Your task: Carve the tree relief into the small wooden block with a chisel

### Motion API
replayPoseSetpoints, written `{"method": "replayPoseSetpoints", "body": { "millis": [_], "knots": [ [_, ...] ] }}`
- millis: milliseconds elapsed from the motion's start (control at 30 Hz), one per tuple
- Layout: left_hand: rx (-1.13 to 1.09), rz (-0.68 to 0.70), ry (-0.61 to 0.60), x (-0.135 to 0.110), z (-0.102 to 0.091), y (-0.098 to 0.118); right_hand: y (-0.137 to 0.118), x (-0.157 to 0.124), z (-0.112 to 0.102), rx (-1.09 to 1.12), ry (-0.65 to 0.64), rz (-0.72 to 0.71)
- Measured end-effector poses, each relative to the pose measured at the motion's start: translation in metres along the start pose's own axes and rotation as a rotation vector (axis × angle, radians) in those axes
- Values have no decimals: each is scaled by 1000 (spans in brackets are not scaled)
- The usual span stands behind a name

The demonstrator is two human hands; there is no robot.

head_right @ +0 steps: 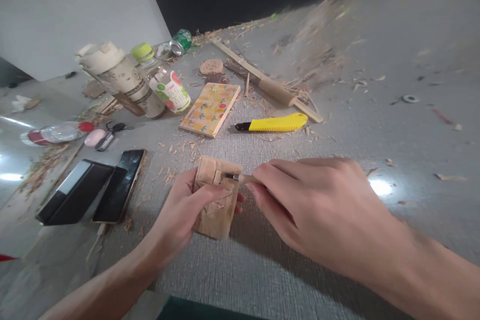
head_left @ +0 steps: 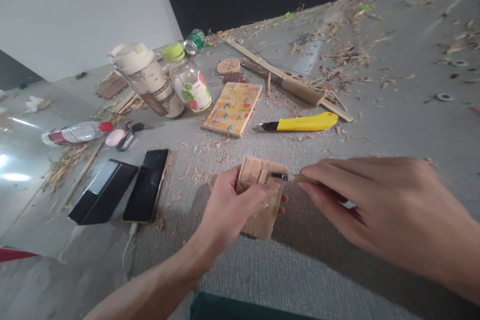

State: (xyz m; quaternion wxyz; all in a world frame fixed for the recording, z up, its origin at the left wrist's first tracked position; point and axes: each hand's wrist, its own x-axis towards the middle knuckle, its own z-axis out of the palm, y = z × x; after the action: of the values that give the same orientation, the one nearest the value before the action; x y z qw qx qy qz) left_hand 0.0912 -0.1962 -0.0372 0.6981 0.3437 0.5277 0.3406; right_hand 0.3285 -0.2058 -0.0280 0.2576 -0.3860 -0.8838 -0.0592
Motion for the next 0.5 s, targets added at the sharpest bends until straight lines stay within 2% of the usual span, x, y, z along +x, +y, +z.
{"method": "replayPoseSetpoints", "body": {
  "millis": [500],
  "knots": [
    [53, 8, -10, 0, -2, -1, -1, -2, 1, -34, 2, 3]
  ]
}}
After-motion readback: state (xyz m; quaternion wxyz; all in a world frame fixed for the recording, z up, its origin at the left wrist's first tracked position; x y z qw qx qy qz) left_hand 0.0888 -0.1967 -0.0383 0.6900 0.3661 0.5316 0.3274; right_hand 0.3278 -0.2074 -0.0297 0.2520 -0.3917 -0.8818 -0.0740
